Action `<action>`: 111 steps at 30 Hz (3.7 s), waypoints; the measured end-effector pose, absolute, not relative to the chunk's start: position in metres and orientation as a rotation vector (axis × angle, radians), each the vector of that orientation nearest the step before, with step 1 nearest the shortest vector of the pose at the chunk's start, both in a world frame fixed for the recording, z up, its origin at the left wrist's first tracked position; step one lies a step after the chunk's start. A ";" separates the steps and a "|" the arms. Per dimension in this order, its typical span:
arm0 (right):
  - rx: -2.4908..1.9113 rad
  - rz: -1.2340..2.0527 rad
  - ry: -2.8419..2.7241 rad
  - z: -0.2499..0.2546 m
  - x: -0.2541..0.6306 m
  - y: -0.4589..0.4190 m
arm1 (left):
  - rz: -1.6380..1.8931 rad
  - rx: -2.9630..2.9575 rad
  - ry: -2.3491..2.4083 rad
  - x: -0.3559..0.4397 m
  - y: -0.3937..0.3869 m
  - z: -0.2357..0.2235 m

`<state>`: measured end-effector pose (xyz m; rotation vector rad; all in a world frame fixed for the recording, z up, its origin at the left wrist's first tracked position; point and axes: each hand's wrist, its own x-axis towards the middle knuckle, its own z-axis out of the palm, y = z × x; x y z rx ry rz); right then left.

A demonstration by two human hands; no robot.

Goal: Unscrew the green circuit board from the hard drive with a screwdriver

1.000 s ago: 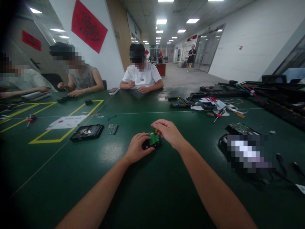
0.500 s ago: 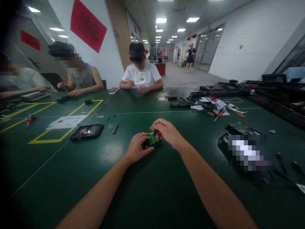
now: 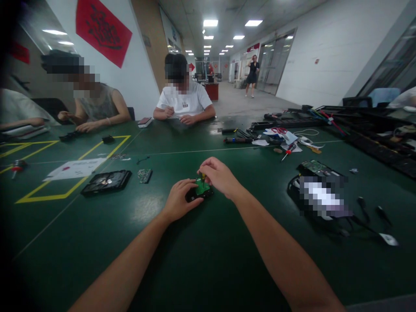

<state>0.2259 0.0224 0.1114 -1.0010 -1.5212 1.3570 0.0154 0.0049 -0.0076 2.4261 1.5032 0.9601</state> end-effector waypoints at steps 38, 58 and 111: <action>-1.011 1.370 -1.428 0.108 0.223 0.027 | 0.962 2.417 1.496 0.015 0.006 -0.010; -0.997 1.389 -1.374 0.109 0.223 0.025 | 0.962 2.416 1.504 0.015 0.005 -0.008; -1.033 1.364 -1.465 0.110 0.223 0.024 | 0.947 2.396 1.503 0.017 0.003 -0.003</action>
